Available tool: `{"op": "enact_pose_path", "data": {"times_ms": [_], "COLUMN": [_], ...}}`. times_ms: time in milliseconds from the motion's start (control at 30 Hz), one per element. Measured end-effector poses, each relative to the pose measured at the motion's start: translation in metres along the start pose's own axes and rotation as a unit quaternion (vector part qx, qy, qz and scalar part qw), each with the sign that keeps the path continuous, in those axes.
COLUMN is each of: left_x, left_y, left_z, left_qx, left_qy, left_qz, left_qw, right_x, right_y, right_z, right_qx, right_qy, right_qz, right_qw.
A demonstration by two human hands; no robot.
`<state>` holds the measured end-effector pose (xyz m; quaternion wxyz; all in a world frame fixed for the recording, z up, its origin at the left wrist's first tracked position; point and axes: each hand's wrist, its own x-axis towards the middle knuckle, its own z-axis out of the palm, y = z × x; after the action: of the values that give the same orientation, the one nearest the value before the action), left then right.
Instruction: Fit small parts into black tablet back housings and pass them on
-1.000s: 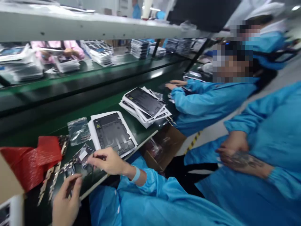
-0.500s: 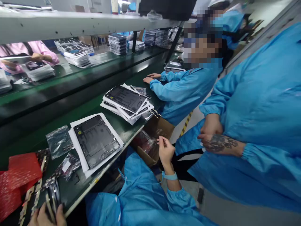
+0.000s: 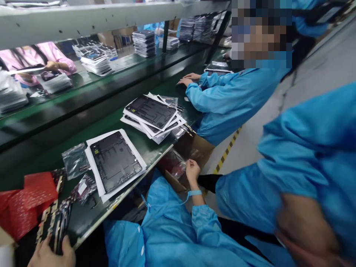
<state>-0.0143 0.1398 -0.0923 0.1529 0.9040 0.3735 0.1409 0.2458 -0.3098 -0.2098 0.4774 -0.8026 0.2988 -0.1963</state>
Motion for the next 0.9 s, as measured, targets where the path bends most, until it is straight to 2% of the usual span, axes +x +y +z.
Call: {"op": "enact_pose_path", "data": {"times_ms": [100, 167, 267, 400, 500, 567, 700, 767, 800, 867, 900], "left_x": [-0.003, -0.002, -0.002, -0.005, -0.006, -0.005, 0.012, 0.029, 0.039, 0.058, 0.066], "left_y": [0.007, 0.005, 0.0, 0.001, 0.005, 0.01, 0.028, 0.037, 0.04, 0.043, 0.043], "left_z": [0.003, 0.009, 0.015, 0.016, 0.015, 0.015, 0.019, 0.021, 0.021, 0.022, 0.023], "left_qx": [0.049, 0.049, 0.04, 0.037, 0.03, 0.018, 0.002, 0.011, 0.019, 0.043, 0.053], "left_qy": [0.062, 0.082, 0.095, 0.108, 0.126, 0.142, 0.147, 0.117, 0.1, 0.065, 0.044], "left_qz": [-0.007, 0.011, 0.02, -0.004, -0.033, -0.048, -0.04, -0.009, 0.003, 0.007, 0.005], "left_qw": [0.997, 0.995, 0.994, 0.993, 0.991, 0.989, 0.988, 0.993, 0.995, 0.997, 0.998], "right_x": [0.001, 0.003, 0.004, -0.002, -0.013, -0.027, -0.07, -0.096, -0.109, -0.136, -0.149], "right_y": [-0.01, -0.024, -0.052, -0.094, -0.126, -0.147, -0.186, -0.202, -0.209, -0.219, -0.221], "right_z": [0.005, 0.008, 0.013, 0.015, 0.019, 0.021, 0.019, 0.018, 0.017, 0.018, 0.019], "right_qx": [0.035, 0.06, 0.095, 0.126, 0.157, 0.176, 0.212, 0.205, 0.19, 0.154, 0.143], "right_qy": [0.036, 0.063, 0.089, 0.078, 0.102, 0.06, -0.075, -0.196, -0.275, -0.429, -0.483], "right_qz": [-0.01, -0.024, -0.045, -0.079, -0.144, -0.197, -0.288, -0.365, -0.416, -0.512, -0.545], "right_qw": [0.999, 0.996, 0.99, 0.986, 0.972, 0.963, 0.931, 0.887, 0.846, 0.728, 0.67]}}
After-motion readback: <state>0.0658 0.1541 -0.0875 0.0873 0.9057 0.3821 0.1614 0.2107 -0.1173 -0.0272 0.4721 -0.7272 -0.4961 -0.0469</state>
